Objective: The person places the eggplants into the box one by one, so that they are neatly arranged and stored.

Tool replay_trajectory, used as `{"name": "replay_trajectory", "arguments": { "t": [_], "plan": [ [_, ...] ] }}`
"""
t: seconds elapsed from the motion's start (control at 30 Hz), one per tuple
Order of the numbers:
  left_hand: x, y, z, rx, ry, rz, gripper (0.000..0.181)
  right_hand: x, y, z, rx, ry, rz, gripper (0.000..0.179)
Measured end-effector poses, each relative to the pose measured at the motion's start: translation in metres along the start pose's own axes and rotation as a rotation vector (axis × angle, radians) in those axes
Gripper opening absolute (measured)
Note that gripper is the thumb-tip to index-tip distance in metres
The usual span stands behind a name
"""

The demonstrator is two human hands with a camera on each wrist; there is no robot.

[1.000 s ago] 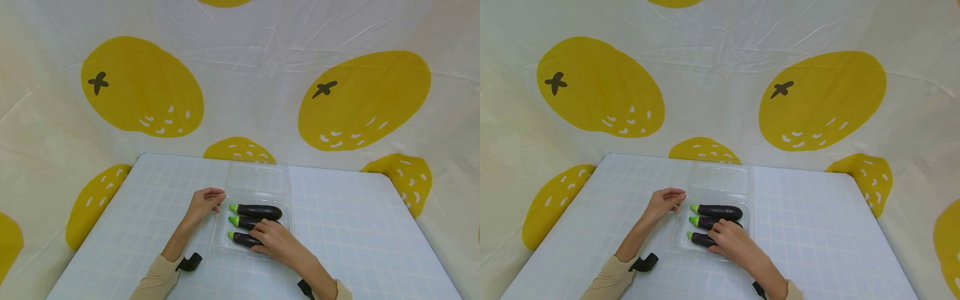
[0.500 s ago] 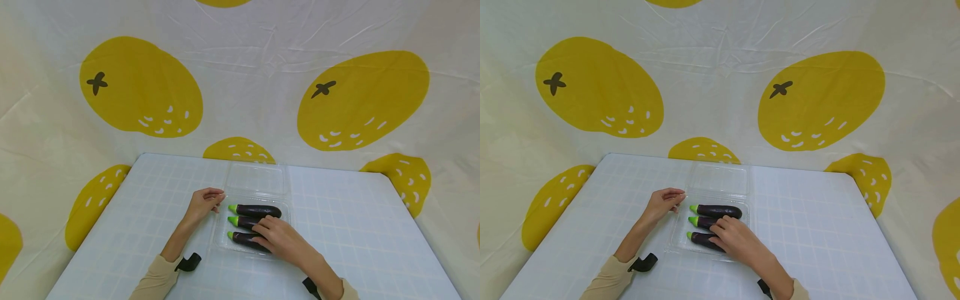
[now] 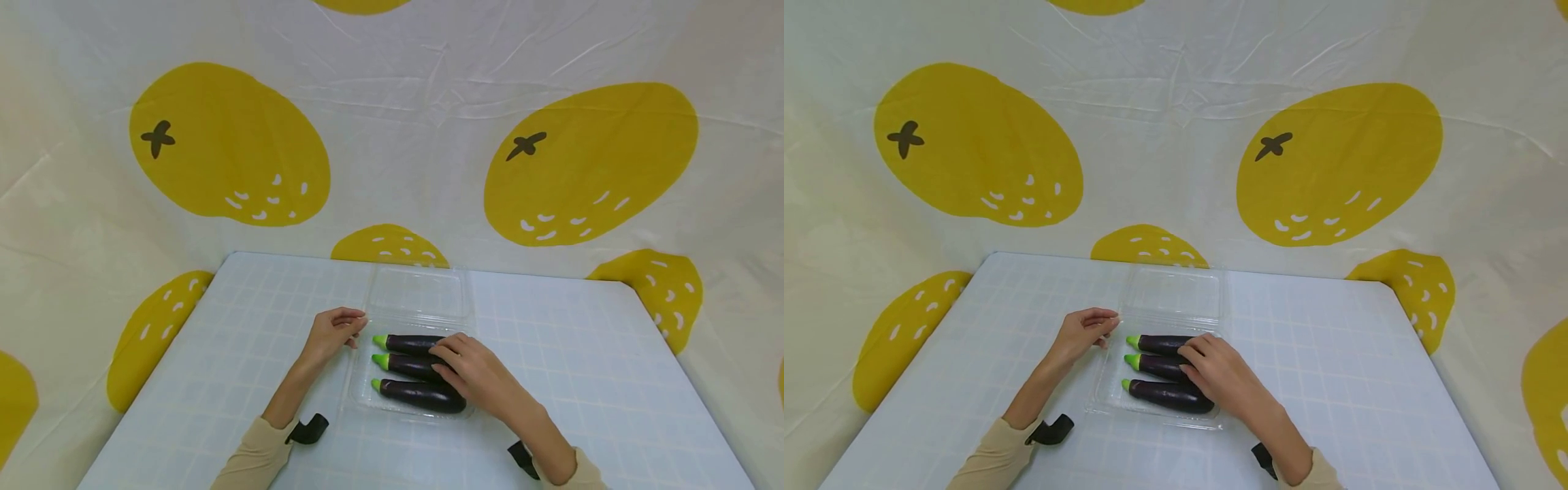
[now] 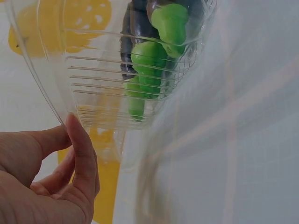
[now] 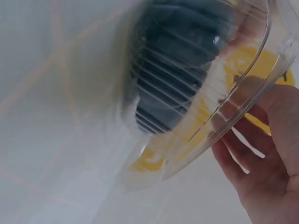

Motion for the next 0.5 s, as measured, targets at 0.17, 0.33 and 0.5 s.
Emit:
{"name": "replay_trajectory", "arguments": {
  "t": [0.17, 0.33, 0.5],
  "plan": [
    [0.000, 0.000, 0.000, -0.002, 0.003, 0.006, 0.032, -0.004, 0.001, -0.013, 0.033, 0.030, -0.032, 0.035],
    [0.000, 0.000, 0.001, -0.005, 0.003, 0.006, 0.032, -0.005, 0.003, -0.025, 0.052, 0.047, -0.091, 0.038],
    [-0.001, 0.000, 0.001, -0.002, 0.005, 0.004, 0.032, -0.006, 0.006, -0.037, 0.120, 0.067, -0.123, 0.038]
  ]
}}
Point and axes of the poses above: each hand's wrist, its own y-axis away from the middle knuckle, its own x-axis out of the palm, z = x × y, the point moved 2 cm from there along -y, towards the middle knuckle, and after that the axes turned 12 degrees about -z, right-handed, at the moved point
